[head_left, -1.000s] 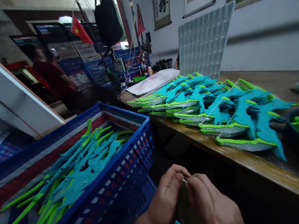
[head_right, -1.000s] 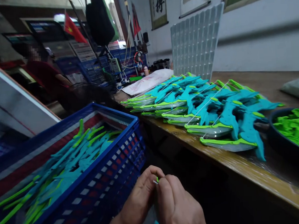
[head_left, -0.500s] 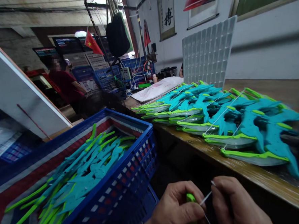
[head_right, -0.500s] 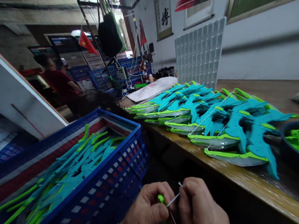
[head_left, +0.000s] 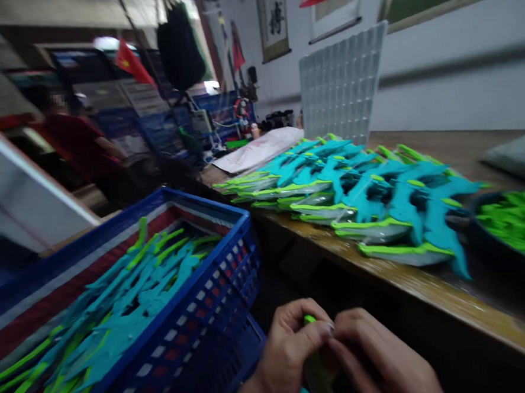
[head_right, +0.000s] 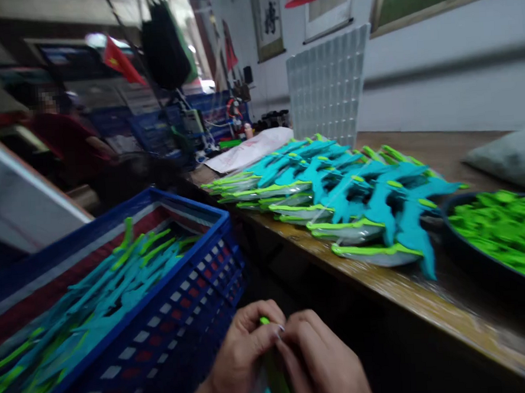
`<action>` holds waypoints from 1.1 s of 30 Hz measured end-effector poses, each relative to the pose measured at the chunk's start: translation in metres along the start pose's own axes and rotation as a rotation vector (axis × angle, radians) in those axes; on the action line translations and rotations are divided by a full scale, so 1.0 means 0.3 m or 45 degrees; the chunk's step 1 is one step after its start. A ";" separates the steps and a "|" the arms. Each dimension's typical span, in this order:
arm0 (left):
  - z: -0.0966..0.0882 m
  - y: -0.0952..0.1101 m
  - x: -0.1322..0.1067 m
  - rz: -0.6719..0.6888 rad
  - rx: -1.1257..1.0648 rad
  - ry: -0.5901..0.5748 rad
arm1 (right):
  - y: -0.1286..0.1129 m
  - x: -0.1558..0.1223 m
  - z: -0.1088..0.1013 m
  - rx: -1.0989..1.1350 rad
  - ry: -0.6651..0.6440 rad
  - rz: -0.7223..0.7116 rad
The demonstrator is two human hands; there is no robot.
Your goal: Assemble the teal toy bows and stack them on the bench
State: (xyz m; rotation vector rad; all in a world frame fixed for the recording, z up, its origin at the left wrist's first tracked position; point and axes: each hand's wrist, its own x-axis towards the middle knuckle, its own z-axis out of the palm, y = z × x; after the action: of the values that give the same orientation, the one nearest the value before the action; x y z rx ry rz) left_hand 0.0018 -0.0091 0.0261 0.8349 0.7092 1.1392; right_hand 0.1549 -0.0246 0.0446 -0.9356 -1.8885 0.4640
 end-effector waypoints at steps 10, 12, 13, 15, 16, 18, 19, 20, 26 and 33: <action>-0.005 -0.019 0.022 -0.113 -0.041 -0.027 | -0.012 -0.014 0.026 0.451 0.169 0.689; -0.009 -0.025 0.029 -0.082 0.017 -0.053 | -0.013 -0.012 0.021 0.402 0.183 0.686; -0.009 -0.029 0.032 -0.067 0.041 -0.058 | -0.014 -0.010 0.019 0.368 0.187 0.679; -0.005 -0.035 0.036 -0.049 0.059 -0.029 | -0.018 -0.007 0.018 0.291 0.202 0.651; -0.002 -0.038 0.038 -0.048 0.056 -0.001 | -0.021 -0.007 0.019 0.254 0.207 0.627; 0.006 -0.040 0.039 -0.063 0.039 0.049 | -0.025 -0.007 0.018 0.205 0.205 0.575; 0.009 -0.039 0.040 -0.080 0.028 0.061 | -0.026 -0.009 0.015 0.196 0.196 0.551; 0.011 -0.037 0.041 -0.099 0.020 0.052 | -0.026 -0.010 0.012 0.194 0.182 0.527; -0.006 -0.014 0.061 -0.277 -0.035 -0.137 | -0.010 -0.013 -0.017 0.124 0.083 0.194; -0.006 -0.026 0.060 -0.228 0.079 -0.110 | -0.028 -0.015 -0.041 0.008 0.045 0.281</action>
State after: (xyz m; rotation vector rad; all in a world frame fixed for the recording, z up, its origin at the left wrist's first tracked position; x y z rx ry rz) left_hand 0.0089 0.0070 0.0173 0.8497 0.7355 0.9195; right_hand 0.1634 -0.0341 0.0533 -1.1470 -1.7593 0.5801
